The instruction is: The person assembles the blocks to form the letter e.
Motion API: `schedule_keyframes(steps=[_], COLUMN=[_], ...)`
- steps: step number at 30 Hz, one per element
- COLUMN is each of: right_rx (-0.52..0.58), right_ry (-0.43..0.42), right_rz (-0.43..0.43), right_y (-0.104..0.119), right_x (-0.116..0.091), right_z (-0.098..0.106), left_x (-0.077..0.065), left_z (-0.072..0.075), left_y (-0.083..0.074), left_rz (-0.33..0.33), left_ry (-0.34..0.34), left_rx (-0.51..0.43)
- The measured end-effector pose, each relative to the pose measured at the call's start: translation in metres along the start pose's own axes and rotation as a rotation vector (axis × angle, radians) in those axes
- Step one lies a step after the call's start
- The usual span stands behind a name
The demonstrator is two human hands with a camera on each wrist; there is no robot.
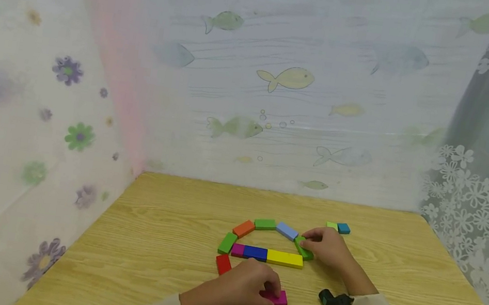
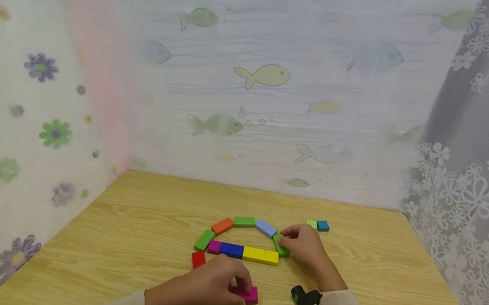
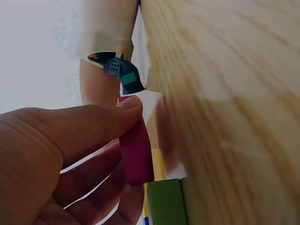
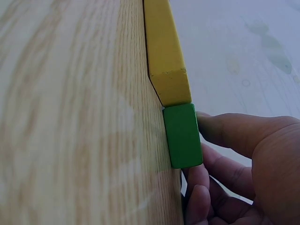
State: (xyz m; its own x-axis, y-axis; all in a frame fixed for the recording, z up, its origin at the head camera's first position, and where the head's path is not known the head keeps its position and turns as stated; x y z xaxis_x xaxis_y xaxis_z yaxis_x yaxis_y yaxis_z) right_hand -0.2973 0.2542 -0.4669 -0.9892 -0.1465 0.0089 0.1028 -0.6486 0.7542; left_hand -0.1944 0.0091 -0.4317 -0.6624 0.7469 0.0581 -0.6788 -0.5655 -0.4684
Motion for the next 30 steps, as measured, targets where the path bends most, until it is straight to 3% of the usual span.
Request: schedule_keyframes(steps=[18,30], right_rx=[0.005,0.009], right_ry=[0.003,-0.002], right_rz=[-0.002,-0.004], right_y=[-0.0013,-0.0019], right_x=[0.0012,0.0012], right_z=[0.0002,-0.0014], left_x=[0.0028,0.0009], left_z=[-0.0077,-0.0072], left_y=[0.0023,0.0037], left_rz=[-0.016,0.036], left_ry=[0.025,0.03], left_rx=[0.087,0.047])
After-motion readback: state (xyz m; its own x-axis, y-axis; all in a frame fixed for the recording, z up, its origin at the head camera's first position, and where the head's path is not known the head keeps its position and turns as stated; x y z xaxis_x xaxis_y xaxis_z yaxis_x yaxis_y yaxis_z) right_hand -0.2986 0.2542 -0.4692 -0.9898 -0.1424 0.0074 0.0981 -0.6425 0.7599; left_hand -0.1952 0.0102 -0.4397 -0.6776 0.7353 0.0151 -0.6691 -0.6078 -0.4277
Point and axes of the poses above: each hand's wrist, its own x-axis towards the middle knuckle, its own z-axis out of the back of the hand, y = z × x, the point moved 2 cm from there along x, towards the middle knuckle, and after that the axes turned 1 degree about -y, right-handed, at the moved point
